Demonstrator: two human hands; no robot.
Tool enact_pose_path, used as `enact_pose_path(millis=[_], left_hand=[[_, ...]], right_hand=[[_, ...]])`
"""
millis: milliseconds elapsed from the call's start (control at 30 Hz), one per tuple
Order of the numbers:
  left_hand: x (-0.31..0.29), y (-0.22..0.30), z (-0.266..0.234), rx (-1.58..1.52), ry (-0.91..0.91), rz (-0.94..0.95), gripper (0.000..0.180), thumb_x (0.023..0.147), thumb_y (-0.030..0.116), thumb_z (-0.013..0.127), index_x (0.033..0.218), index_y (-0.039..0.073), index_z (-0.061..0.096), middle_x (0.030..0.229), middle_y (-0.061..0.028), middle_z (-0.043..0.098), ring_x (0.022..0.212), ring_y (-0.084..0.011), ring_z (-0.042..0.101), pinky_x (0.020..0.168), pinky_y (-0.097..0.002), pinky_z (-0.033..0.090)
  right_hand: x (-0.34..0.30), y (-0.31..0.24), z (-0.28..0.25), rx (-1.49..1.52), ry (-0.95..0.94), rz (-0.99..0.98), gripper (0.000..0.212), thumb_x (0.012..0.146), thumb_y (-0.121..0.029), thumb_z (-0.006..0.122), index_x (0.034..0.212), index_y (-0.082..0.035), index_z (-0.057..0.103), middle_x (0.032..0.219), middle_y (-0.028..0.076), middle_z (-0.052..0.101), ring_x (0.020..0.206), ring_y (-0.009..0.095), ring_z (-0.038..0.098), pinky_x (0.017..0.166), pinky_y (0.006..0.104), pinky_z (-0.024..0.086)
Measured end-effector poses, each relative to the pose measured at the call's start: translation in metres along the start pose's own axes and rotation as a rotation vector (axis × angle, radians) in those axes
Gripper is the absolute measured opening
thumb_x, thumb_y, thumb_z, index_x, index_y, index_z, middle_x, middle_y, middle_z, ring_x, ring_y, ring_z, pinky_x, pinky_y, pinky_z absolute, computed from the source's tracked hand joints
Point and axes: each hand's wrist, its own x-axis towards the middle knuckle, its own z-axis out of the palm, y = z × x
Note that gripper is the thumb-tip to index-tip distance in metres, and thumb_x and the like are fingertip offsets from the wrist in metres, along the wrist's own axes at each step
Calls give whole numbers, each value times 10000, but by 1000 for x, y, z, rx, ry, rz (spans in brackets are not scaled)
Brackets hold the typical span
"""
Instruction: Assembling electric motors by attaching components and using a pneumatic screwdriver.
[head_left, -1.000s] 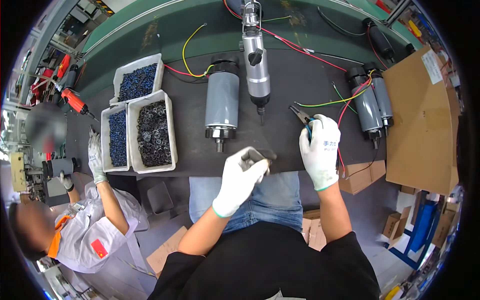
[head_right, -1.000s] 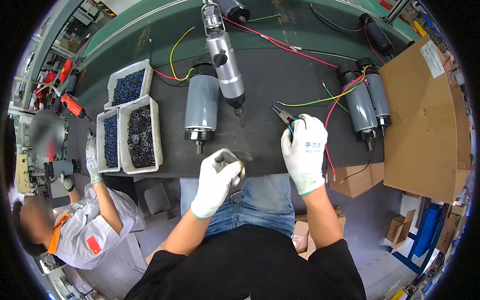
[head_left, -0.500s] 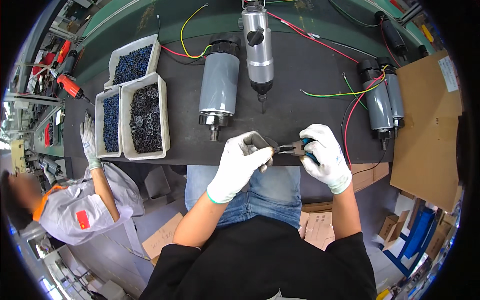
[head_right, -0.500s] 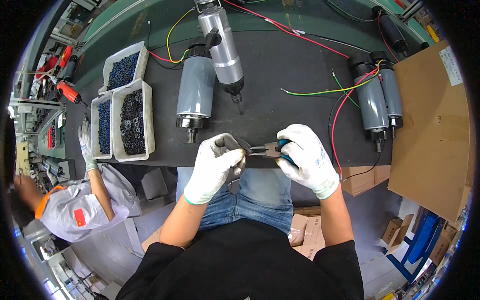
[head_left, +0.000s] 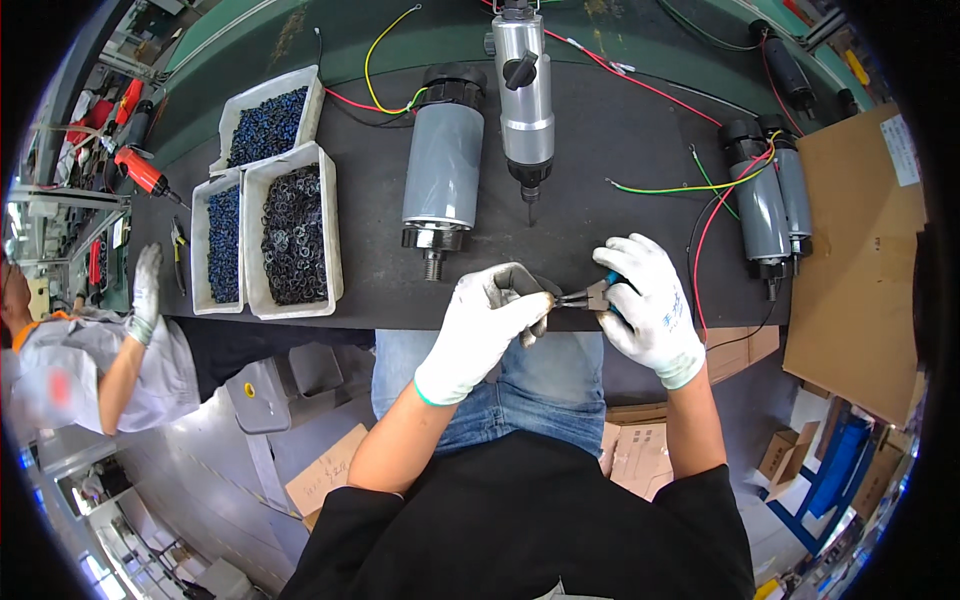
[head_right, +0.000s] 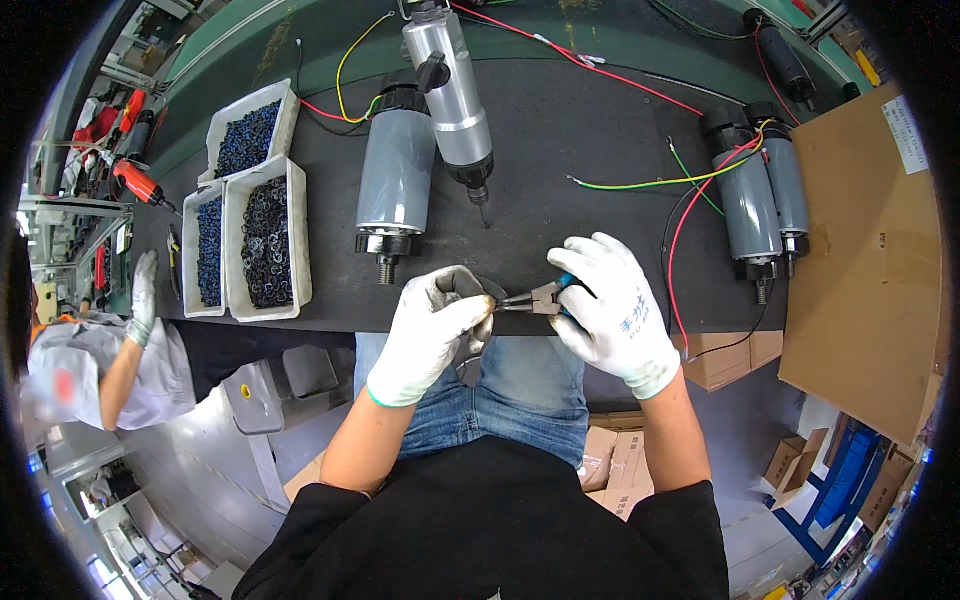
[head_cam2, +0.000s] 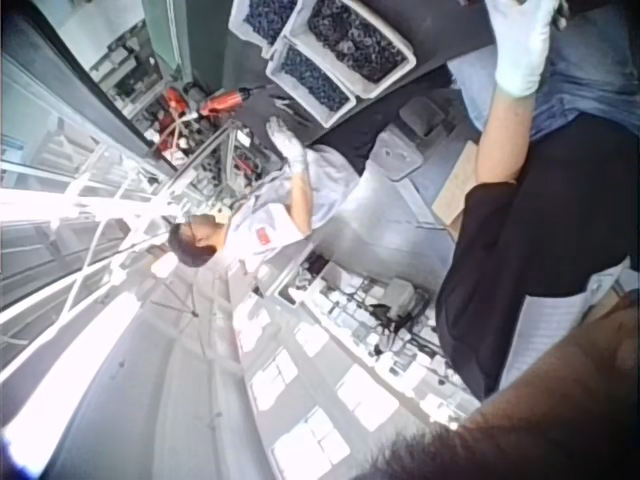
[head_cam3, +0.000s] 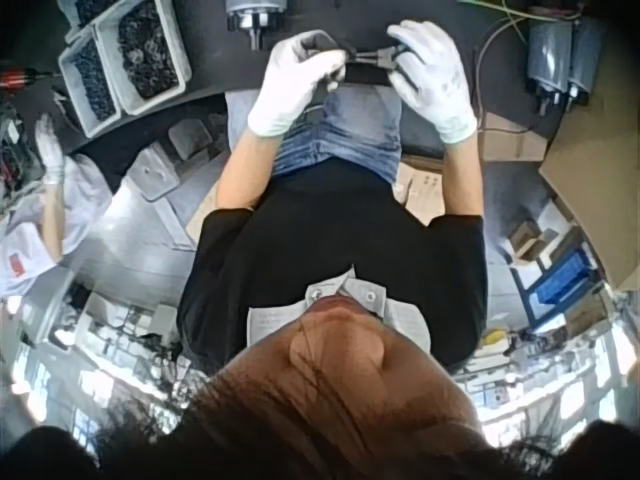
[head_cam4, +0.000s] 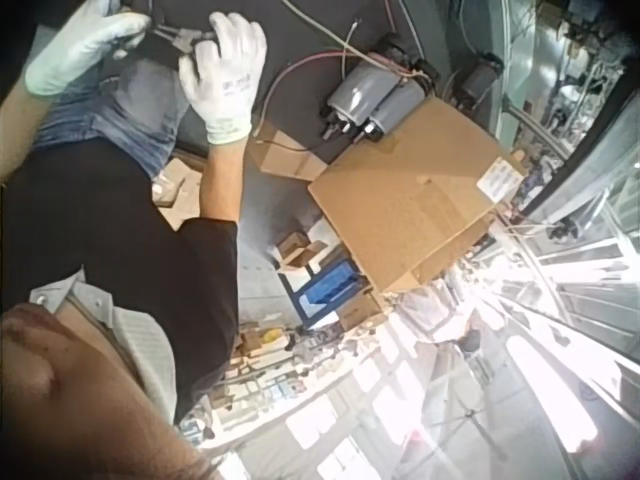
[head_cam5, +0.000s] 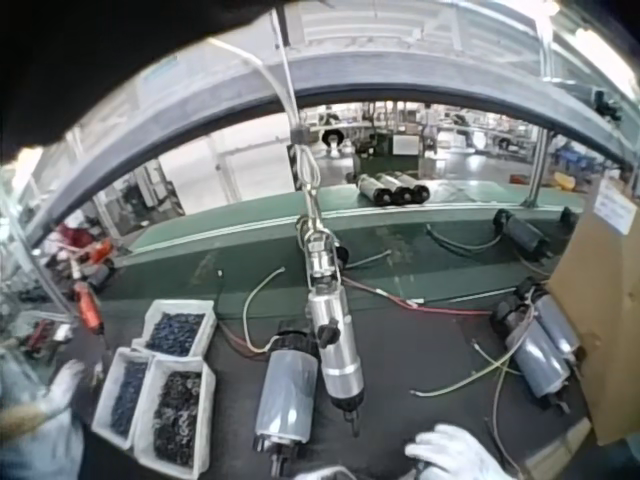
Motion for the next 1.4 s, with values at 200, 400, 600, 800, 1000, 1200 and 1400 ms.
enact_pose_path(millis=[200, 400, 600, 800, 1000, 1200, 1400], left_hand=[[0, 4, -1, -8, 1, -34, 112, 961, 91, 677, 875, 27, 648, 753, -41, 665, 617, -81, 618, 566, -227, 492], [1, 7, -1, -36, 10, -51, 110, 960, 99, 686, 885, 25, 656, 748, -37, 664, 604, -78, 599, 552, -227, 473], [-2, 8, -1, -94, -2, -60, 123, 961, 115, 703, 880, 34, 660, 743, -33, 661, 591, -59, 575, 539, -217, 448], [-3, 38, -8, 858, 299, 579, 272, 934, 181, 746, 1086, -31, 668, 782, -127, 686, 632, -210, 636, 596, -319, 520], [80, 109, -29, 1585, 682, 392, 990, 830, 402, 821, 1552, -78, 343, 1133, -246, 690, 953, -383, 696, 877, -447, 567], [107, 135, -81, 1036, 349, 332, 997, 789, 341, 848, 1573, -16, 346, 1240, -222, 672, 1123, -289, 693, 961, -382, 557], [14, 117, -65, 282, 333, 673, 977, 640, 127, 929, 1486, 33, 450, 1251, -173, 667, 1193, -253, 651, 1006, -376, 552]], right_hand=[[-1, 0, 5, -49, -12, 17, 370, 572, -81, 833, 810, -24, 555, 1272, 203, 660, 1153, 413, 636, 1039, 560, 491], [-2, -2, 8, -74, -1, 32, 384, 571, -104, 845, 804, -29, 550, 1227, 189, 672, 1090, 402, 643, 978, 536, 507], [-3, -4, 8, -100, 33, 23, 397, 559, -122, 851, 800, -39, 547, 1158, 168, 674, 1041, 394, 643, 935, 518, 511], [-14, -2, 6, -75, 66, 32, 395, 552, -123, 850, 811, -45, 562, 1092, 154, 667, 973, 377, 644, 881, 499, 510], [-7, -9, 3, -84, 128, 24, 385, 566, -122, 853, 849, -41, 604, 1044, 140, 670, 943, 345, 652, 861, 466, 513], [-12, -13, -2, -80, 186, 3, 354, 622, -116, 851, 887, -33, 632, 1030, 142, 674, 951, 338, 657, 864, 454, 517], [2, -12, -42, 114, 208, 164, 334, 650, -134, 845, 893, -23, 644, 1031, 150, 678, 953, 355, 656, 839, 458, 528]])
